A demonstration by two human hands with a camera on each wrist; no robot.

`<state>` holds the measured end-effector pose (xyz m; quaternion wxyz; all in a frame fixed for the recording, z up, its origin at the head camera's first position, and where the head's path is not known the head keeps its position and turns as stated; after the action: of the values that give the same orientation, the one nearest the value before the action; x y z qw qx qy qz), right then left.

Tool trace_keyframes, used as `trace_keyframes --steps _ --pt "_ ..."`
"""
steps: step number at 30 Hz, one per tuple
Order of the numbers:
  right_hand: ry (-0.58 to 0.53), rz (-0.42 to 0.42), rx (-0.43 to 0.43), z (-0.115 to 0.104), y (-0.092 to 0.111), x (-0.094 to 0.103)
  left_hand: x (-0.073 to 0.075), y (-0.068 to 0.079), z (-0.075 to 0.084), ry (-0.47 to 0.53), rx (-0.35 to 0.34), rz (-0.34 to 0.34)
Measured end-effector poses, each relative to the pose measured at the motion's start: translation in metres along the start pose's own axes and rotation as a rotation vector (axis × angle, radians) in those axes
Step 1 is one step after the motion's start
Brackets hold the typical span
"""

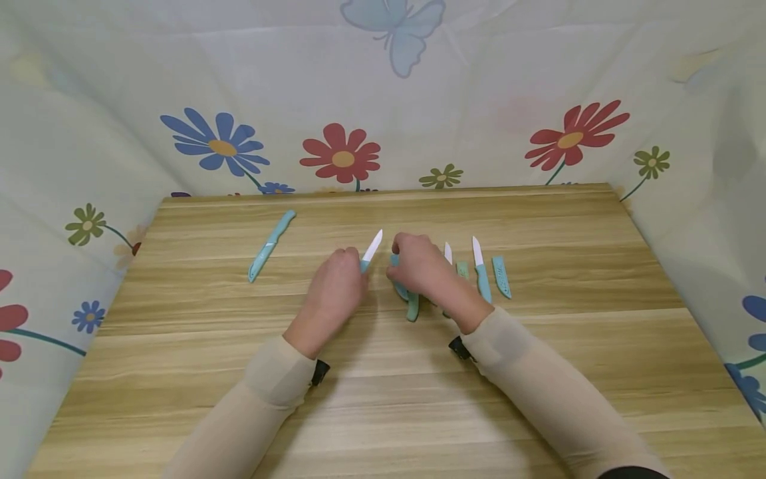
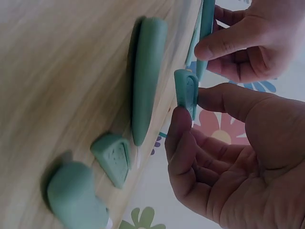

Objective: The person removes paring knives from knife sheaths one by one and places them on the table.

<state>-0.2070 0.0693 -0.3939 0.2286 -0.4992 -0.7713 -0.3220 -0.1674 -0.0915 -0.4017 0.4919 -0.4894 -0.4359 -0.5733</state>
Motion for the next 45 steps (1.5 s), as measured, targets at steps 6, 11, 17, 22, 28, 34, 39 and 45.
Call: trace_keyframes --steps 6,11,17,22,28,34,39,45 --pt "0.015 -0.007 -0.030 -0.002 -0.003 -0.007 -0.004 -0.002 0.002 0.049 0.038 -0.077" --pt "0.037 -0.027 -0.022 -0.004 -0.002 -0.011 -0.007 -0.002 0.004 0.063 0.041 -0.128" --pt "0.079 -0.059 -0.028 -0.008 -0.001 -0.017 -0.009 0.001 0.009 0.061 0.047 -0.152" --pt "0.122 -0.065 -0.027 -0.010 -0.001 -0.021 -0.011 0.002 0.013 0.072 0.037 -0.156" --pt "0.159 -0.063 -0.026 -0.010 -0.001 -0.024 -0.013 0.000 0.015 0.081 0.055 -0.197" --pt "0.191 -0.068 -0.037 -0.010 -0.002 -0.025 -0.017 0.000 0.013 0.088 0.022 -0.207" --pt "0.206 -0.052 -0.031 -0.009 -0.001 -0.025 -0.014 0.003 0.014 0.083 0.048 -0.258" --pt "0.221 -0.040 -0.034 -0.008 0.001 -0.025 -0.009 0.005 0.017 0.043 0.066 -0.273"
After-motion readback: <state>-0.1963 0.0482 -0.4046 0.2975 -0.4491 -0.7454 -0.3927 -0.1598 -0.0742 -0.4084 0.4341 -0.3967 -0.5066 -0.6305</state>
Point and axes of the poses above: each hand's wrist, its own y-axis away from the middle knuckle, its own x-axis out of the back of the hand, z = x × y, the point moved 2 cm from there along -y, towards the middle knuckle, and after that the axes turned 12 degrees about -y, right-handed, at the moved point
